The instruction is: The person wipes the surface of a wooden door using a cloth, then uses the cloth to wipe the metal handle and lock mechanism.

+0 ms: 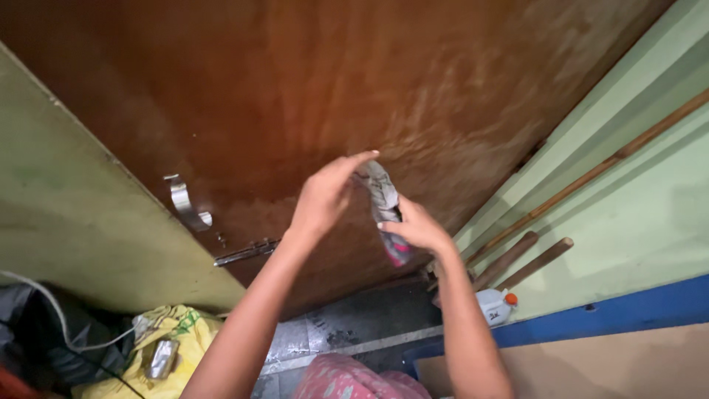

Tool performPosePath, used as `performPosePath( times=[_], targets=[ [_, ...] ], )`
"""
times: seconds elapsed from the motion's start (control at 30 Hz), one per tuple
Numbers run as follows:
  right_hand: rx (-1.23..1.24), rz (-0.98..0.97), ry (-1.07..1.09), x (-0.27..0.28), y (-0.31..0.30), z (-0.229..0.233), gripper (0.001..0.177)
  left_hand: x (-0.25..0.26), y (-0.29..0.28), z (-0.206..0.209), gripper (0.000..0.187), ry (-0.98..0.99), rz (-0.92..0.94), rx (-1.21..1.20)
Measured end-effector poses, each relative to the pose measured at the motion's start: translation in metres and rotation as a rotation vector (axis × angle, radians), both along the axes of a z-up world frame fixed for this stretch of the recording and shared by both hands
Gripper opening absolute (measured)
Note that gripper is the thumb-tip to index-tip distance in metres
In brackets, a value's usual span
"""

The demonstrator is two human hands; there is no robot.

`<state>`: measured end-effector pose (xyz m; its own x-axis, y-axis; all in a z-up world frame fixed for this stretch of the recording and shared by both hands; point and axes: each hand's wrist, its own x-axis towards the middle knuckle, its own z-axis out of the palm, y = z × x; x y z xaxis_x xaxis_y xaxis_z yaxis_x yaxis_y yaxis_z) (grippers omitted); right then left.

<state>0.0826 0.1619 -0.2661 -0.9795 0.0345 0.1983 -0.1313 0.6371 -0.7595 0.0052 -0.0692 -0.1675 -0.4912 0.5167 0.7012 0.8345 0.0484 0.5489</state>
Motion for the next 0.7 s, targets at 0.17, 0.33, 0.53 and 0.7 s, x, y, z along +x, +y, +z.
performPosePath(
  times=[0.17, 0.33, 0.53, 0.7],
  targets=[
    [-0.017, -0.085, -0.143, 0.011, -0.001, 0.019, 0.053, 0.007, -0.028, 0.01, 0.038, -0.108, 0.191, 0.119],
    [0.258, -0.139, 0.114, 0.003, -0.011, 0.016, 0.032, 0.008, -0.05, 0.007, 0.03, -0.279, 0.56, 0.193],
    [0.065, -0.483, 0.471, -0.006, -0.041, 0.05, 0.029, 0.009, -0.068, 0.013, 0.018, -0.109, 0.805, 0.298],
    [-0.365, -0.555, 0.595, -0.028, -0.076, 0.07, 0.022, 0.001, -0.063, 0.002, 0.019, -0.416, 0.868, 0.379]
  ],
)
